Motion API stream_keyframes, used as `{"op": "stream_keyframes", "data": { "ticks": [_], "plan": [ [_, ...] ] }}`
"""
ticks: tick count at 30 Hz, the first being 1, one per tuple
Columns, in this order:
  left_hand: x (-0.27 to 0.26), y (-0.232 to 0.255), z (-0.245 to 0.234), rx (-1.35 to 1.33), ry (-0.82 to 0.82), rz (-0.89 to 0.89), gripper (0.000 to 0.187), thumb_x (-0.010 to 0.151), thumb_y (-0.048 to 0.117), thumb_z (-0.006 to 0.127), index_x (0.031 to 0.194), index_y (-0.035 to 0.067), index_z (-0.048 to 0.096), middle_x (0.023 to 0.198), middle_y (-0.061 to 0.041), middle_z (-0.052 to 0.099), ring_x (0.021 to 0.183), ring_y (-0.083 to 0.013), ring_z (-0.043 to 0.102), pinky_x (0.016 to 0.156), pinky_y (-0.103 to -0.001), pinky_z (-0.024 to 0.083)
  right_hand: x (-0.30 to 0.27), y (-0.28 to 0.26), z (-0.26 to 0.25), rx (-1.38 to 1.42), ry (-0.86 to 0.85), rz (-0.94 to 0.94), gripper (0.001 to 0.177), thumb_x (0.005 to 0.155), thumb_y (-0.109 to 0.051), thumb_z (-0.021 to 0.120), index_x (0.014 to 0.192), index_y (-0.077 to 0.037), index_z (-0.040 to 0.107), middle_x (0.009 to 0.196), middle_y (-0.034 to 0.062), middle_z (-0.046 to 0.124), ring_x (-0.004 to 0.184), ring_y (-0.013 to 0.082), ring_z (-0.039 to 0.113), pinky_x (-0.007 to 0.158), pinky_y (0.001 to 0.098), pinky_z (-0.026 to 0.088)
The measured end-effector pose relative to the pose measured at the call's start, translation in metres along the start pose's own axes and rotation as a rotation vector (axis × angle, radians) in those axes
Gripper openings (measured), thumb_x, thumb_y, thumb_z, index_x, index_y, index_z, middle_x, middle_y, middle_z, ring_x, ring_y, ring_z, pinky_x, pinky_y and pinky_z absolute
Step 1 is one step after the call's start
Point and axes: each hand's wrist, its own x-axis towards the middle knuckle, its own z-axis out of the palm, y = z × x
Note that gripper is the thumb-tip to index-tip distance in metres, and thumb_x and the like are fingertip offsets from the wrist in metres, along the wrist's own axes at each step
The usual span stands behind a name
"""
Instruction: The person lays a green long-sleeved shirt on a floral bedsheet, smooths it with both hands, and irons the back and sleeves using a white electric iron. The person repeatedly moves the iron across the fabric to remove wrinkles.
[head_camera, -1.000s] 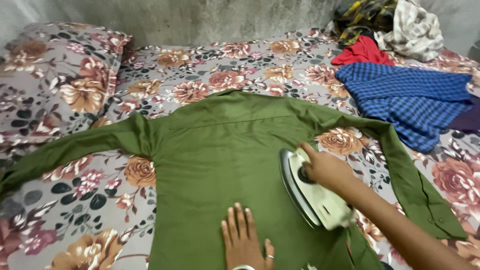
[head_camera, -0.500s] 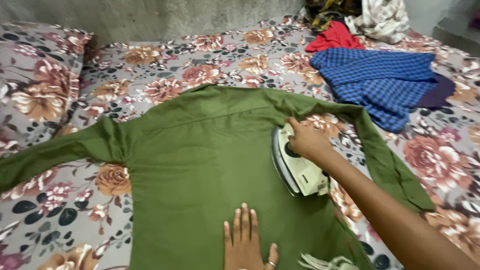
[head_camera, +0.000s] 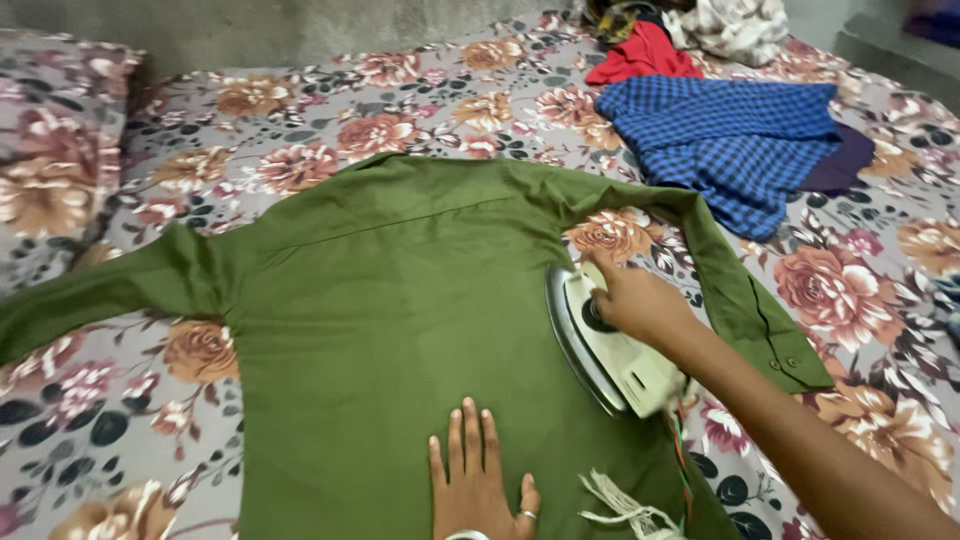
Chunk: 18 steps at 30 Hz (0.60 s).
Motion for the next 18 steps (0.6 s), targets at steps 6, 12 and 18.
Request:
{"op": "stream_keyframes", "data": {
  "ticks": [6, 12, 18],
  "plan": [
    [-0.013, 0.013, -0.013, 0.028, -0.147, -0.078, 0.095, 0.088, 0.053, 0.05, 0.157, -0.001, 0.014, 0.171, -0.021, 0.0, 0.157, -0.0387, -0.002, 0.117, -0.061, -0.001, -0.012, -0.003, -0.01, 0.149, -0.099, -0.221, 0.058, 0.089, -0.027, 0.062, 0.144, -0.028, 0.044, 0.098, 0.0223, 0.074, 0.092, 0.0409, 0.073, 0.083, 0.0549, 0.055],
    [-0.017, 0.01, -0.006, 0.053, 0.283, 0.097, 0.095, 0.085, 0.056, 0.054, 0.15, -0.005, 0.021, 0.163, -0.023, 0.011, 0.153, -0.0398, 0.006, 0.118, -0.064, 0.004, -0.072, 0.006, -0.007, -0.02, -0.224, -0.154, 0.061, 0.09, -0.038, 0.061, 0.148, -0.039, 0.041, 0.103, 0.0152, 0.074, 0.092, 0.0384, 0.073, 0.079, 0.0531, 0.056],
    [-0.016, 0.016, -0.016, 0.005, -0.131, -0.063, 0.097, 0.088, 0.056, 0.05, 0.159, 0.001, 0.014, 0.17, -0.019, 0.001, 0.157, -0.0379, -0.001, 0.117, -0.063, -0.001, -0.021, -0.008, -0.003, -0.009, -0.016, -0.099, 0.06, 0.093, -0.033, 0.06, 0.149, -0.032, 0.04, 0.099, 0.0211, 0.074, 0.091, 0.0422, 0.071, 0.079, 0.0553, 0.054]
  ]
}}
